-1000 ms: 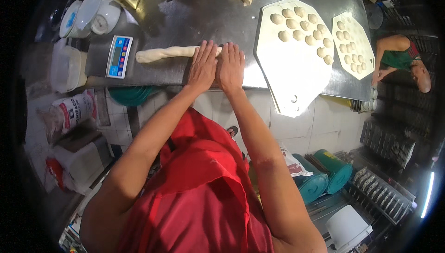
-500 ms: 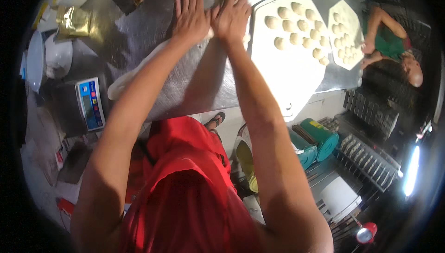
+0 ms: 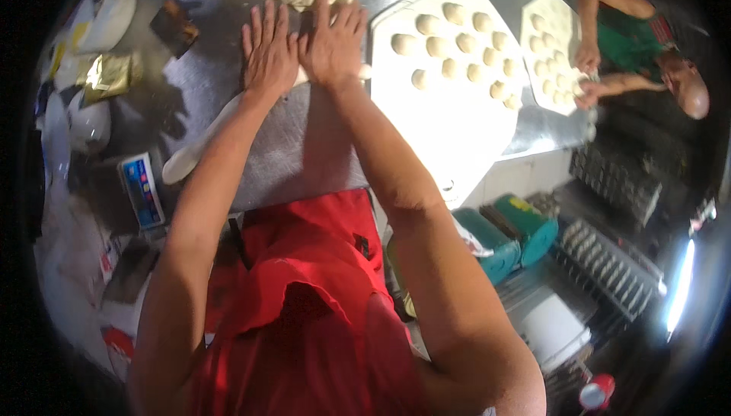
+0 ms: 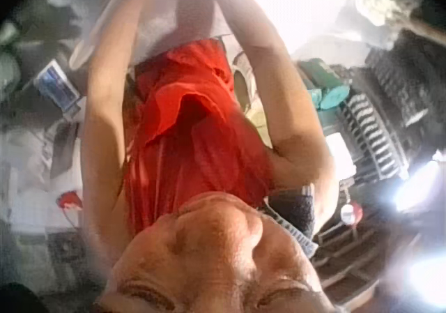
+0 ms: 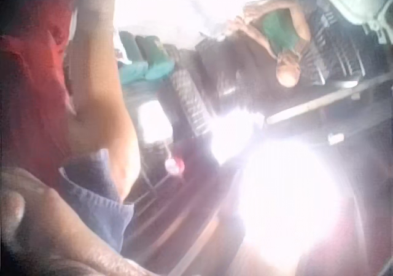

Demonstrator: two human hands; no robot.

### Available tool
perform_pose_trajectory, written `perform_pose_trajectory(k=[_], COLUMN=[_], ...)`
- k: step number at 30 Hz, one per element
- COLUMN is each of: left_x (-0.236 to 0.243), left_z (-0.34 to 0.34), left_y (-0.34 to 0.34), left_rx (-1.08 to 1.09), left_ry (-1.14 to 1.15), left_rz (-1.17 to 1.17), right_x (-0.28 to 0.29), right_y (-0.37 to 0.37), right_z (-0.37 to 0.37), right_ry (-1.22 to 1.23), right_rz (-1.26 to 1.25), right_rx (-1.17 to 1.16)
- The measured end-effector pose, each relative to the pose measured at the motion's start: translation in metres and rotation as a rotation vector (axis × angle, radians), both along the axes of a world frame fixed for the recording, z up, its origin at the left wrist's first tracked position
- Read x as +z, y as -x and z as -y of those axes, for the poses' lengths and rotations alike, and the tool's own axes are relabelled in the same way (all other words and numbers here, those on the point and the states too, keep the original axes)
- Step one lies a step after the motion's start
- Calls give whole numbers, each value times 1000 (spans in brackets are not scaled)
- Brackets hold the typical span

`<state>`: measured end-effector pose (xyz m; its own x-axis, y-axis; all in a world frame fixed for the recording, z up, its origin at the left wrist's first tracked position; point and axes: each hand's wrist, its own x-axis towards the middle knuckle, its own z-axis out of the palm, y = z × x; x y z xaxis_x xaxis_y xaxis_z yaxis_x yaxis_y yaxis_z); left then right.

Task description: The person rolls pieces of dough into long strips on a metal table, tears off smaller portions, and places them onto a hexagonal tray.

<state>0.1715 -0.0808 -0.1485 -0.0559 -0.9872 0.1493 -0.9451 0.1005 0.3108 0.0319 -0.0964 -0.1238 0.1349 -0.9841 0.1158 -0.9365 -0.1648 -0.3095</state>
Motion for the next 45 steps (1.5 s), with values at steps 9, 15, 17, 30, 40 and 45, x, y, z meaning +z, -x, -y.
perform_pose_trajectory(k=[9, 15, 17, 30, 40, 45], left_x=[7, 27, 44, 59, 94, 119], left_z=[-54, -161, -182, -123, -158, -123], left_y=[16, 20, 21, -81, 25, 43], left_rx=[33, -123, -225, -297, -572, -503], left_ry=[-109, -177, -204, -442, 34, -823], left_rz=[176, 75, 14, -203, -512, -814], right_x=[-7, -2, -4, 54, 104, 132], right_y=[19, 40, 51, 54, 134, 129], right_z=[-32, -143, -180, -174, -188, -180], right_ry=[93, 111, 105, -246, -438, -579], right_rz=[72, 244, 258, 470, 726, 1241], right_rx=[178, 275, 247, -143, -207, -198])
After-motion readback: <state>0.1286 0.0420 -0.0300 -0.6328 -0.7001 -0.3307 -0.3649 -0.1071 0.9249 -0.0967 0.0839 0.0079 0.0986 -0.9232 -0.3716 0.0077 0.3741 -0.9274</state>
